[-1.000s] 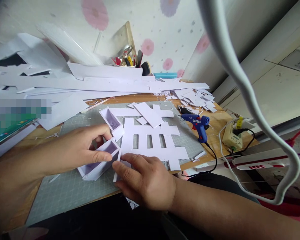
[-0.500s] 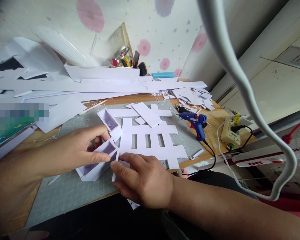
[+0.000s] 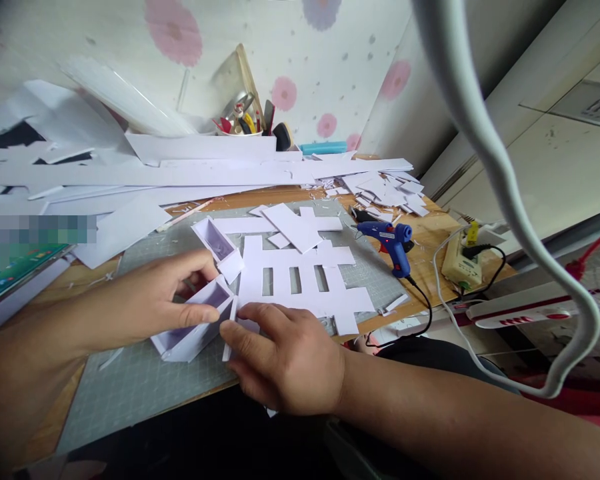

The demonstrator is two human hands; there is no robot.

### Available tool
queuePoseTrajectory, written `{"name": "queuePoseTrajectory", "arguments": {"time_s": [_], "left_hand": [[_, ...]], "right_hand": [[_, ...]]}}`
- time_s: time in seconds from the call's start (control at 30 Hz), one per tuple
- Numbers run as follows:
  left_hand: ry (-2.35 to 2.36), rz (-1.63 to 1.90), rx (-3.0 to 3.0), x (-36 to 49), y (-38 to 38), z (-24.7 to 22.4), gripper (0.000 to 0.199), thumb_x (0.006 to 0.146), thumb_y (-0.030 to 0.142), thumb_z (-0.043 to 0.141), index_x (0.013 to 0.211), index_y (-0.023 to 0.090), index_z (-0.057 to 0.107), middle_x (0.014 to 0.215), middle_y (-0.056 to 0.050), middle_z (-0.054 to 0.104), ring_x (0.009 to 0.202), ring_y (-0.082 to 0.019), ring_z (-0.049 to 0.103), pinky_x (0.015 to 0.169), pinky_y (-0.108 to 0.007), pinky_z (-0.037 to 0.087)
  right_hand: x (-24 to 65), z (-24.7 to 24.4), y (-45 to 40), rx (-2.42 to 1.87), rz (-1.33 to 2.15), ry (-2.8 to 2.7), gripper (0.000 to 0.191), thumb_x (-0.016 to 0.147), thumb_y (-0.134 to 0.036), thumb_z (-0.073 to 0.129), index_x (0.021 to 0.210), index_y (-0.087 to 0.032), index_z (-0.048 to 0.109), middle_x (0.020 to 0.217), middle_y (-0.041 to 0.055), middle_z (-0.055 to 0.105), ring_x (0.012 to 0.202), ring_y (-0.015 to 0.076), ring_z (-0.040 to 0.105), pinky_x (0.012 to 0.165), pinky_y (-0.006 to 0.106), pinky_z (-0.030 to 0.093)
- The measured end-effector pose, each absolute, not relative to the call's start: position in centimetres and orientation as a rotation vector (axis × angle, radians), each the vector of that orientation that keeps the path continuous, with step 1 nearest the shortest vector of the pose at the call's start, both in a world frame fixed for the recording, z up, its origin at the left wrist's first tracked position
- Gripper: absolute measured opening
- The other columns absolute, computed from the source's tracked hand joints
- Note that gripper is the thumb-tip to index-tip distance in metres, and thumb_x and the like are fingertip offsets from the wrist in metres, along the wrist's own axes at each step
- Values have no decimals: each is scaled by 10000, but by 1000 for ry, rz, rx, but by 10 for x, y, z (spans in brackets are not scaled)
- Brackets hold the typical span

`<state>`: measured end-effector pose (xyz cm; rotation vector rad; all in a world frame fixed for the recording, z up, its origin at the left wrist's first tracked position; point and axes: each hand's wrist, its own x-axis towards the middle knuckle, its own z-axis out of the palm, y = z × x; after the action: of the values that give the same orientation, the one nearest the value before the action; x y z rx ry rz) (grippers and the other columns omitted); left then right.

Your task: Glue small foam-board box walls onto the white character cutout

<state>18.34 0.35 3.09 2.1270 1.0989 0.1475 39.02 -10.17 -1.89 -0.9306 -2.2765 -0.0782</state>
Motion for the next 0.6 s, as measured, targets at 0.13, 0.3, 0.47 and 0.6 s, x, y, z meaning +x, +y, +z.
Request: {"name": "queuePoseTrajectory", "arguments": {"time_s": [0.13, 0.3, 0.47, 0.6], "left_hand": [[1108, 141, 2126, 183, 3, 30, 306, 715, 456, 672, 830, 234, 497, 819, -2, 618, 739, -208, 554, 623, -317, 398], [1115, 146, 2120, 183, 4, 29, 301, 730, 450, 671, 847, 233, 499, 833, -2, 629, 756, -210, 565, 641, -320, 409], [1091, 141, 2122, 182, 5, 28, 290, 734, 434, 668, 848, 233, 493, 834, 4, 621, 767, -209, 568, 664, -330, 417], [1083, 144, 2105, 182, 5, 28, 280, 726, 420, 672, 842, 232, 500, 831, 8, 628, 758, -200, 566, 653, -321, 413]], "right_hand": [[393, -19, -100, -924, 30, -2295, 310, 941, -284, 567, 1203, -122, 603, 1126, 155, 697, 919, 206, 699, 712, 317, 596], [395, -17, -96, -892, 100, -2286, 431, 959, -364, 551, 1328, -141, 542, 1066, 115, 689, 851, 190, 671, 695, 321, 577], [394, -17, -93, -955, 126, -2303, 552, 925, -443, 598, 1355, -105, 522, 1054, 132, 686, 884, 230, 671, 687, 355, 578], [393, -17, -93, -978, 100, -2306, 539, 931, -451, 583, 1339, -102, 532, 1040, 132, 684, 852, 228, 666, 651, 354, 570]]}}
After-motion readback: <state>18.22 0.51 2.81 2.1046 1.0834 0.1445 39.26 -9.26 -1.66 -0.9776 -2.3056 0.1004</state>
